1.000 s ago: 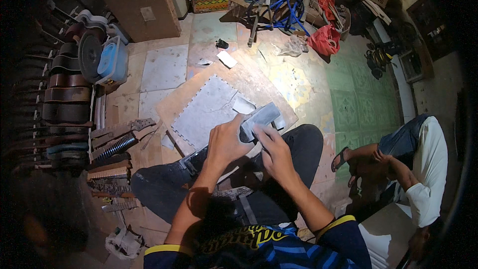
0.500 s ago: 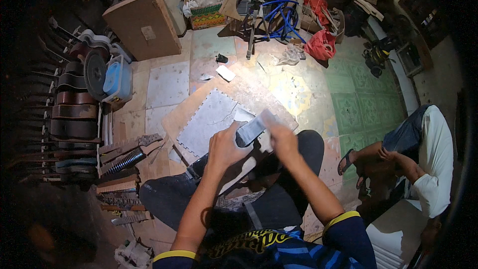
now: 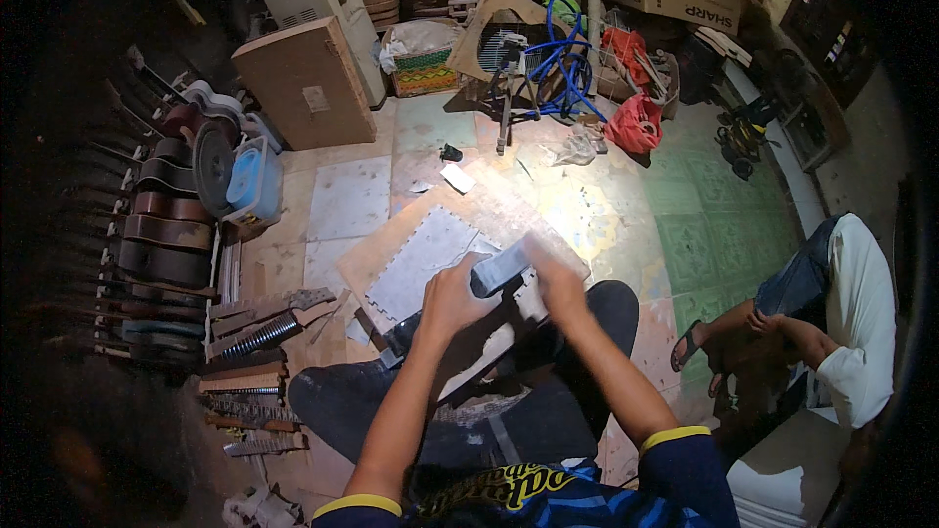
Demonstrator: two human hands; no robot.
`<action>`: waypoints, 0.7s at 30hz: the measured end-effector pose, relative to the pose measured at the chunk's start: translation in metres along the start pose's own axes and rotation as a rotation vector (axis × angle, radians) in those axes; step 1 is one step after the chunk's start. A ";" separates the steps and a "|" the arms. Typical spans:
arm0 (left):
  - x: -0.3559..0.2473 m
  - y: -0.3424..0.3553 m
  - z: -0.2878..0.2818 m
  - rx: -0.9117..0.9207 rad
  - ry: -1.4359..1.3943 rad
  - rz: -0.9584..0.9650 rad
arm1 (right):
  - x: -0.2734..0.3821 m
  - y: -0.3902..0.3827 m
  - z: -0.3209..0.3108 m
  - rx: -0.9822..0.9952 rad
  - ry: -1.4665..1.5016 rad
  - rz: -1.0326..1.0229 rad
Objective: The person sands the surfaces and edges of a guitar body by hand using a piece of sandpaper.
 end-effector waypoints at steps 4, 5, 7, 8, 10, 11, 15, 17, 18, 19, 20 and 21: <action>0.012 0.005 0.002 -0.024 0.009 0.034 | -0.025 -0.009 0.034 -0.383 0.026 -0.438; 0.020 0.002 -0.002 -0.029 -0.013 0.002 | -0.004 -0.026 0.048 -0.361 0.029 -0.601; 0.016 0.009 -0.001 -0.029 -0.025 0.025 | 0.004 -0.040 0.048 -0.219 0.041 -0.624; 0.011 0.014 -0.002 -0.021 -0.024 0.055 | -0.019 -0.020 0.048 -0.370 0.027 -0.545; 0.013 0.022 -0.007 -0.019 -0.030 0.058 | -0.034 0.011 0.052 -0.669 -0.047 -0.401; 0.021 0.022 -0.009 -0.016 -0.043 0.038 | -0.030 0.007 0.063 -0.656 -0.039 -0.409; 0.043 0.018 -0.012 -0.040 -0.054 0.019 | 0.012 -0.021 0.076 -0.310 0.031 -0.733; 0.040 0.032 -0.012 -0.040 -0.023 0.031 | -0.027 0.026 0.059 -0.276 -0.015 -0.041; 0.029 0.046 -0.002 -0.030 -0.012 0.051 | -0.070 0.047 0.048 -0.452 0.053 0.009; 0.036 0.044 0.000 -0.033 -0.009 0.042 | -0.071 0.047 0.046 -0.528 0.053 -0.095; 0.044 0.043 0.002 -0.032 -0.008 0.032 | -0.071 0.047 0.043 -0.602 0.045 -0.202; 0.048 0.042 -0.008 -0.051 0.004 0.019 | -0.039 0.031 0.035 -0.505 0.106 -0.184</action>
Point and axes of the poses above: each hand's wrist, its own y-axis towards the middle knuckle, its own z-axis out of the palm, x = y × z, the point moved 2 cm from there along y, towards the middle knuckle, and after that the axes turned 1 degree about z, right-handed, at the moved point
